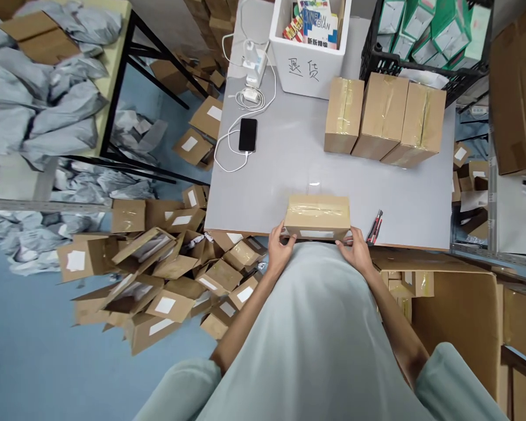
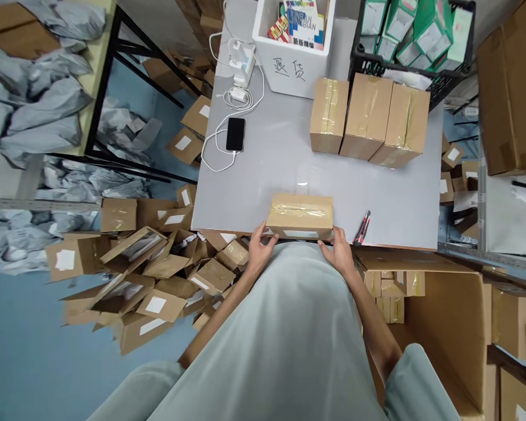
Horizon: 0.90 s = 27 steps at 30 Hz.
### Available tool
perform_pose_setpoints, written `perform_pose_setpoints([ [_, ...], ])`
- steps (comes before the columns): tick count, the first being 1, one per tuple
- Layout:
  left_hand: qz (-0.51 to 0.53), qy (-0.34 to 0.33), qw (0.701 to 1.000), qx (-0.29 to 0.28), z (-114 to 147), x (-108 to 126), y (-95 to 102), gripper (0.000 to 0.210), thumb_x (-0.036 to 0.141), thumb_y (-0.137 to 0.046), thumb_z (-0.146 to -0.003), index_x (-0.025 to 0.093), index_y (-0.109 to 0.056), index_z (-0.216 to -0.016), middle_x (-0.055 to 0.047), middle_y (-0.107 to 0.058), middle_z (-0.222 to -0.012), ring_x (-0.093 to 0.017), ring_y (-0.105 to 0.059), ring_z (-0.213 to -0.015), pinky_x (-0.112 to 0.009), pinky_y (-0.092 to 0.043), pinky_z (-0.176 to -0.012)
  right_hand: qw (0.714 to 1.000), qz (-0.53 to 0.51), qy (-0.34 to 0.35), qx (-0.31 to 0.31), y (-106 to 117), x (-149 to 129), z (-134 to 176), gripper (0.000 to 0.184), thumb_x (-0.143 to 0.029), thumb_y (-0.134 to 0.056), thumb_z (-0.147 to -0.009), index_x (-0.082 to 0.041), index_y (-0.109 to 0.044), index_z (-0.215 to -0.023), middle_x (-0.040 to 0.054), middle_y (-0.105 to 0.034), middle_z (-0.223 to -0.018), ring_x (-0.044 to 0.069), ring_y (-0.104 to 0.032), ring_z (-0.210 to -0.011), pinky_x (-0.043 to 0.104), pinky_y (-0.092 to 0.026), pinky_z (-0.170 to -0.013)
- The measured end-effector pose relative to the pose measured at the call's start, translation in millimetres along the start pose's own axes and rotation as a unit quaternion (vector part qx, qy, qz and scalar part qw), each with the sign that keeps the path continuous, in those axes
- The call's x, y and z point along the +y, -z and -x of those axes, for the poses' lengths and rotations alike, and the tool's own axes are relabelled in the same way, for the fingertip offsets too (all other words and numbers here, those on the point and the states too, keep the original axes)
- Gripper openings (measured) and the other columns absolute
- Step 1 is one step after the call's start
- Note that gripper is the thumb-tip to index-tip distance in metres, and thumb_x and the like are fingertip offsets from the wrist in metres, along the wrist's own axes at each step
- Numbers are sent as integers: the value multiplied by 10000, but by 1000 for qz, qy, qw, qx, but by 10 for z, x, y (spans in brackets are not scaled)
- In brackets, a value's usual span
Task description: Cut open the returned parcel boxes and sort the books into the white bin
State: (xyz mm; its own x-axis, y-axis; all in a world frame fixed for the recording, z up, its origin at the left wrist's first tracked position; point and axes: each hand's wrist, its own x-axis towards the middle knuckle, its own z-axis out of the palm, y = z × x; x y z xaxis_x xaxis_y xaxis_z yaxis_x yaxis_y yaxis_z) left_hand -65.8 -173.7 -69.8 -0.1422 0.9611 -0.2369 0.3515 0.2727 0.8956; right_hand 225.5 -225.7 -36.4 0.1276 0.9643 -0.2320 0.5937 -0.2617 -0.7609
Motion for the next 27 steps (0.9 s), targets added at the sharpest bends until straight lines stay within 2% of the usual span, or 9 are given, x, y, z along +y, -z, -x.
perform_pose_setpoints([
  [4,-2,1,1000,-9,-299,40,73,663,288,-779,-885,257,-661,-1536,-130,-730,-1442,-310,-671,-1362,-484,-599,-1126,999,-24,-2,25,56,-29,-266,664,-584,-663,-1020,-221,-551,-1564,191,-627,-1488,261,-795,-955,456,-706,-877],
  [8,33,20,997,-62,-712,86,44,652,258,-776,-874,251,-661,-1516,-133,-710,-1537,-318,-631,-1466,-528,-548,-1207,999,-20,2,43,90,39,-697,655,-639,-657,-1006,-196,-650,-1489,202,-683,-1469,249,-774,-841,458,-689,-869],
  [10,39,47,994,-90,-871,89,-13,620,231,-757,-856,236,-691,-1473,-137,-723,-1518,-322,-648,-1444,-536,-554,-1197,999,-16,-3,41,95,87,-897,648,-634,-679,-985,-186,-691,-1453,210,-701,-1470,252,-769,-801,475,-677,-890],
  [12,44,73,991,-104,-964,68,-84,656,196,-730,-840,219,-681,-1494,-147,-751,-1459,-305,-716,-1327,-516,-593,-1143,999,-17,-10,34,95,139,-1043,640,-607,-700,-967,-186,-708,-1450,209,-712,-1477,247,-764,-766,481,-669,-897],
  [14,47,84,990,-105,-992,27,-146,679,183,-717,-841,208,-668,-1518,-152,-771,-1404,-276,-769,-1175,-484,-630,-1076,999,-23,-17,22,94,201,-1122,623,-573,-713,-958,-196,-715,-1454,193,-739,-1453,234,-758,-738,469,-666,-891],
  [16,47,88,990,-101,-975,-20,-186,629,207,-716,-869,202,-682,-1497,-153,-773,-1396,-259,-784,-1103,-461,-641,-1047,999,-39,-30,2,93,275,-1135,587,-543,-724,-950,-210,-728,-1434,160,-786,-1384,221,-757,-728,446,-664,-886],
  [21,44,106,989,-90,-869,-105,-190,447,294,-721,-935,173,-739,-1365,-169,-766,-1428,-292,-779,-1173,-491,-608,-1122,995,-69,-73,-26,62,473,-986,433,-486,-720,-946,-215,-786,-1277,110,-852,-1233,221,-790,-770,433,-665,-908],
  [27,42,128,986,-93,-805,-131,-202,521,203,-745,-891,163,-717,-1410,-183,-715,-1517,-289,-804,-1126,-506,-594,-1145,991,-83,-104,-14,-10,610,-848,476,-477,-713,-950,-171,-753,-1313,123,-867,-1067,269,-834,-869,491,-668,-949],
])
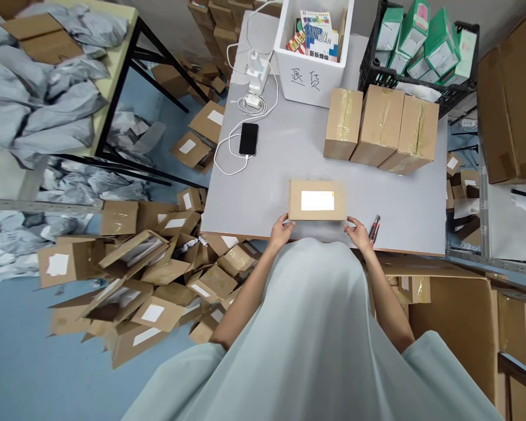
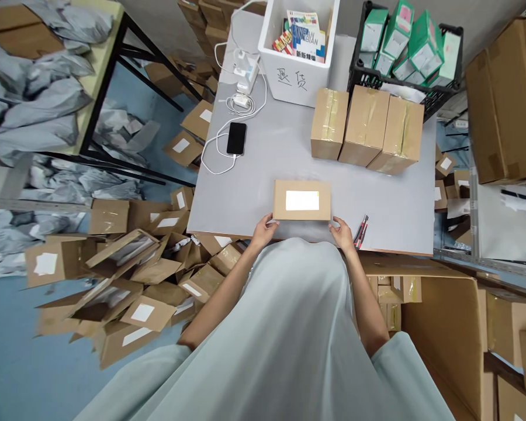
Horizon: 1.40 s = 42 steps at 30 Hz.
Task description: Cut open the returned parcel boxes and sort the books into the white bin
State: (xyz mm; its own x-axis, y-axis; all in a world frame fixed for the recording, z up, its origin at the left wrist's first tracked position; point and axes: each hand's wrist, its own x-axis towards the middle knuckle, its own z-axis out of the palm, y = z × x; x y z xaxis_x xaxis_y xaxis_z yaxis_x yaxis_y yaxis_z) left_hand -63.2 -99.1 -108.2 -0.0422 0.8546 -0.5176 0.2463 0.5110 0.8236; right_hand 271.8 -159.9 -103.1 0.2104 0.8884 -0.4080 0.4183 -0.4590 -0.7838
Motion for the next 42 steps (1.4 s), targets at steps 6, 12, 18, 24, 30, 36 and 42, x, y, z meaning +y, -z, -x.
perform_pose_setpoints([
  [6,-2,1,1000,0,-8,45,-35,561,190,-790,-824,189,-745,-1383,-151,-773,-1421,-322,-782,-1206,-519,-608,-1134,999,-34,2,-19,-32,-61,-24,515,-550,-770,-913,-151,-783,-1240,101,-858,-899,287,-845,-824,485,-688,-873],
  [12,7,-35,999,24,60,308,133,538,231,-784,-872,190,-742,-1407,-154,-747,-1476,-341,-662,-1450,-491,-599,-1171,998,-57,35,-4,162,-332,5,524,-586,-735,-921,-192,-813,-1259,146,-851,-1221,265,-838,-868,462,-681,-914],
  [18,9,-120,992,39,69,610,274,416,325,-735,-946,186,-784,-1335,-131,-781,-1432,-302,-717,-1367,-511,-570,-1222,994,-45,85,59,382,-677,-85,504,-573,-726,-952,-223,-836,-1297,138,-812,-1379,265,-808,-932,465,-677,-928],
  [24,16,-75,997,27,55,551,213,462,262,-713,-923,200,-770,-1377,-119,-769,-1463,-299,-753,-1287,-499,-617,-1159,997,-19,74,25,293,-669,-147,420,-516,-707,-942,-228,-863,-1205,118,-838,-1330,278,-810,-962,494,-664,-995],
  [30,25,-52,997,41,15,410,215,472,287,-706,-963,196,-730,-1425,-141,-698,-1566,-303,-711,-1365,-486,-578,-1201,997,-60,39,2,224,-454,-155,487,-540,-687,-960,-225,-812,-1310,130,-811,-1378,277,-823,-1010,486,-692,-943],
  [36,36,1,997,62,-7,204,218,431,426,-580,-1067,179,-744,-1380,-170,-738,-1487,-313,-722,-1352,-489,-597,-1162,997,-72,-21,-32,157,-194,-149,408,-451,-661,-930,-193,-816,-1206,151,-841,-1266,259,-832,-873,494,-704,-869],
  [42,40,27,998,41,73,104,184,542,529,-437,-1130,161,-758,-1364,-182,-772,-1440,-326,-714,-1379,-501,-617,-1126,993,-92,-25,-66,55,-108,-31,385,-350,-663,-868,-185,-825,-1176,128,-859,-1221,231,-819,-831,482,-698,-895],
])
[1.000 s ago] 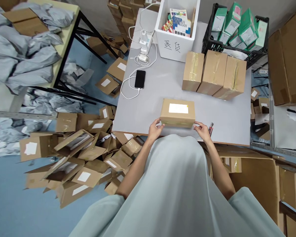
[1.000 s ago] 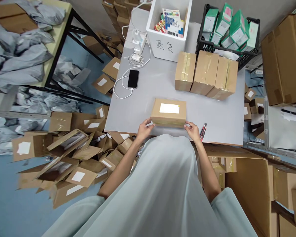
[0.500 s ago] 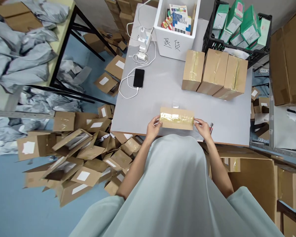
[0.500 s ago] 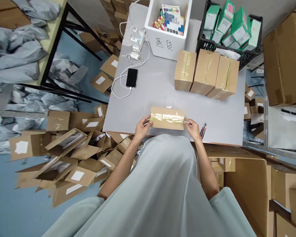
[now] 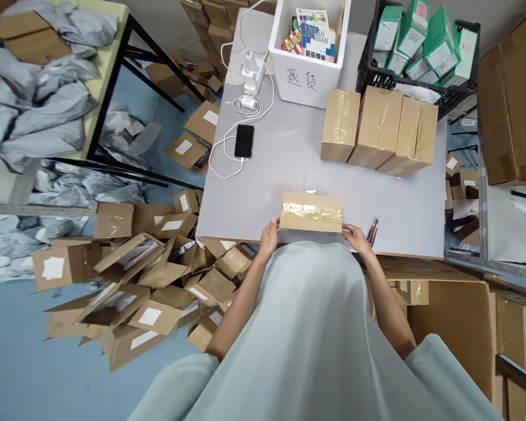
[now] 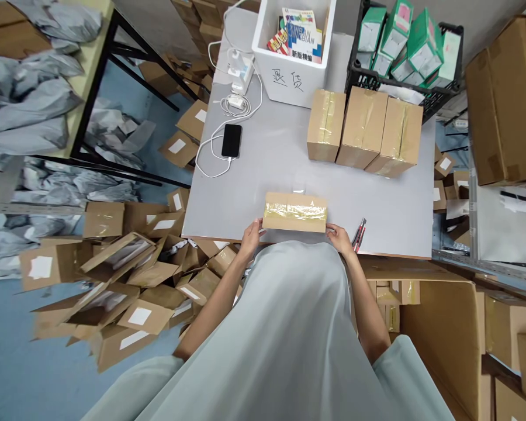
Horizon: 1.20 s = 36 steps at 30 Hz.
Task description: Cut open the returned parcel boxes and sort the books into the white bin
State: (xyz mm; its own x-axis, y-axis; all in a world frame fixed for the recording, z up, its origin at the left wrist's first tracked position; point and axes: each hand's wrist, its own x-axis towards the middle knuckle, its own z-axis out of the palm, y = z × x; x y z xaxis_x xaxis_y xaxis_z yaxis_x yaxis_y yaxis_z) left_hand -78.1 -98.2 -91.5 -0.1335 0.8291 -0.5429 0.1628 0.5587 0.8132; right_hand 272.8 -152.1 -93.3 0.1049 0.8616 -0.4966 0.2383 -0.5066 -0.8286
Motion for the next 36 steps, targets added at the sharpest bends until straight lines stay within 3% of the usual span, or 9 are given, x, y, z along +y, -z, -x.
perform_pose_setpoints([
  [4,0,-11,1000,-9,53,51,-8,612,549,-362,-1160,138,-718,-1439,-197,-709,-1544,-322,-652,-1478,-488,-581,-1181,1000,-20,6,11,-15,-21,17,499,-355,-675,-859,-161,-788,-1304,168,-841,-1289,237,-826,-864,504,-684,-953],
  [8,0,-31,1000,-6,93,165,0,661,606,-359,-1163,135,-693,-1484,-205,-678,-1585,-323,-637,-1496,-493,-554,-1213,999,-35,18,23,21,-125,-5,529,-433,-744,-849,-166,-793,-1304,188,-833,-1318,285,-834,-999,530,-664,-1012],
  [14,34,-102,994,29,153,395,22,805,768,-362,-1114,131,-730,-1442,-228,-700,-1547,-351,-655,-1478,-518,-558,-1200,996,-67,32,48,198,-430,37,638,-581,-770,-904,-187,-764,-1406,194,-784,-1436,304,-819,-1129,489,-666,-1006],
  [18,48,-101,993,23,154,445,-9,828,792,-391,-1094,122,-730,-1442,-239,-729,-1500,-367,-658,-1473,-536,-552,-1204,997,-64,19,44,222,-534,10,696,-610,-812,-869,-185,-762,-1417,201,-762,-1471,340,-785,-1251,503,-656,-1040],
  [27,15,-56,998,-35,-34,206,-26,620,615,-485,-1098,170,-704,-1470,-183,-659,-1615,-343,-576,-1560,-535,-471,-1283,997,-65,20,19,162,-303,-108,697,-617,-791,-877,-245,-731,-1463,169,-665,-1617,364,-658,-1464,525,-635,-1076],
  [32,-9,-28,998,-53,-57,25,-57,509,546,-503,-1066,194,-783,-1304,-156,-736,-1518,-344,-618,-1506,-535,-446,-1298,998,-55,-5,13,55,-142,-123,688,-613,-815,-845,-226,-760,-1411,171,-685,-1592,359,-709,-1375,554,-604,-1137],
  [36,-11,-23,998,-64,-60,-34,-81,507,538,-511,-1053,208,-768,-1339,-136,-733,-1525,-332,-646,-1465,-517,-481,-1268,998,-62,-12,18,-17,-67,-131,755,-590,-820,-838,-234,-708,-1495,176,-693,-1578,359,-671,-1438,564,-581,-1173],
])
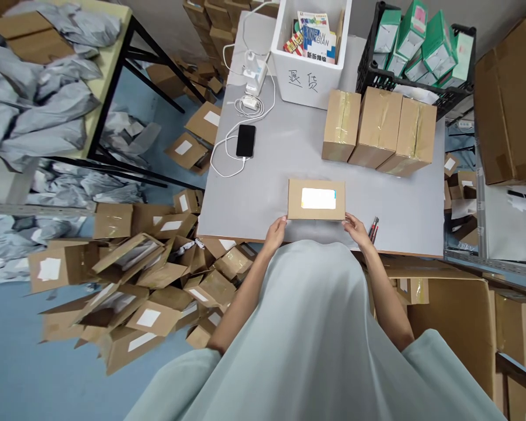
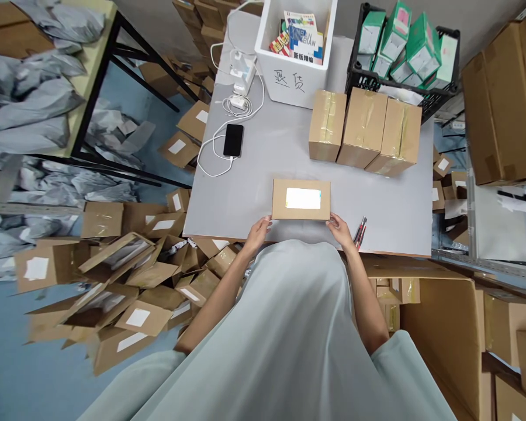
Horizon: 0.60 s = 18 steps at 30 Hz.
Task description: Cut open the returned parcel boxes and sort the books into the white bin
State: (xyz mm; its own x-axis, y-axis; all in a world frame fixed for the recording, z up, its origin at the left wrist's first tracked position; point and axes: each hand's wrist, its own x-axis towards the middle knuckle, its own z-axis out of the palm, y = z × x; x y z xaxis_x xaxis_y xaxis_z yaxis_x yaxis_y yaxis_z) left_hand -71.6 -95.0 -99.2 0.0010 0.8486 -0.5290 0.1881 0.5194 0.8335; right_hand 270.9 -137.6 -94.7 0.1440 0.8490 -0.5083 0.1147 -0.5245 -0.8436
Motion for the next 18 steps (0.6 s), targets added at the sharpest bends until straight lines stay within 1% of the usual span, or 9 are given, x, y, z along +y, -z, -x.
perform_pose_setpoints([
  [3,0,2,1000,0,-8,-4,-9,533,559,-548,-1038,218,-740,-1399,-139,-721,-1537,-336,-663,-1438,-517,-524,-1223,1000,-1,-12,7,-13,23,16,839,-629,-841,-817,-224,-677,-1533,200,-689,-1579,365,-684,-1428,578,-562,-1193],
  [6,2,1,1000,3,9,12,-7,555,581,-572,-1030,209,-734,-1409,-162,-727,-1517,-356,-687,-1403,-543,-545,-1196,1000,-2,-20,9,-4,0,63,888,-685,-867,-774,-199,-699,-1499,224,-679,-1584,379,-689,-1431,581,-532,-1230],
  [10,8,-12,1000,10,104,95,42,585,623,-563,-1045,204,-733,-1417,-169,-732,-1509,-350,-658,-1453,-545,-529,-1224,1000,-11,-13,20,38,-143,182,907,-716,-871,-758,-175,-716,-1470,238,-684,-1572,387,-653,-1484,577,-488,-1280],
  [14,41,-60,997,37,252,316,140,648,672,-577,-1056,188,-700,-1469,-187,-757,-1468,-350,-656,-1464,-555,-540,-1221,999,-33,20,29,118,-418,333,819,-681,-883,-804,-177,-743,-1435,220,-743,-1497,382,-640,-1504,575,-470,-1300],
  [16,63,-94,992,53,310,465,180,658,696,-580,-1061,183,-711,-1452,-192,-761,-1462,-350,-664,-1456,-554,-545,-1218,998,-43,43,25,158,-558,382,761,-668,-863,-855,-199,-745,-1442,192,-742,-1510,364,-627,-1522,561,-455,-1317],
  [18,77,-113,989,58,343,597,198,664,711,-572,-1067,183,-719,-1441,-192,-755,-1475,-346,-661,-1462,-543,-547,-1219,997,-49,60,22,180,-654,392,743,-668,-848,-884,-210,-740,-1459,174,-732,-1530,353,-618,-1533,551,-437,-1335],
])
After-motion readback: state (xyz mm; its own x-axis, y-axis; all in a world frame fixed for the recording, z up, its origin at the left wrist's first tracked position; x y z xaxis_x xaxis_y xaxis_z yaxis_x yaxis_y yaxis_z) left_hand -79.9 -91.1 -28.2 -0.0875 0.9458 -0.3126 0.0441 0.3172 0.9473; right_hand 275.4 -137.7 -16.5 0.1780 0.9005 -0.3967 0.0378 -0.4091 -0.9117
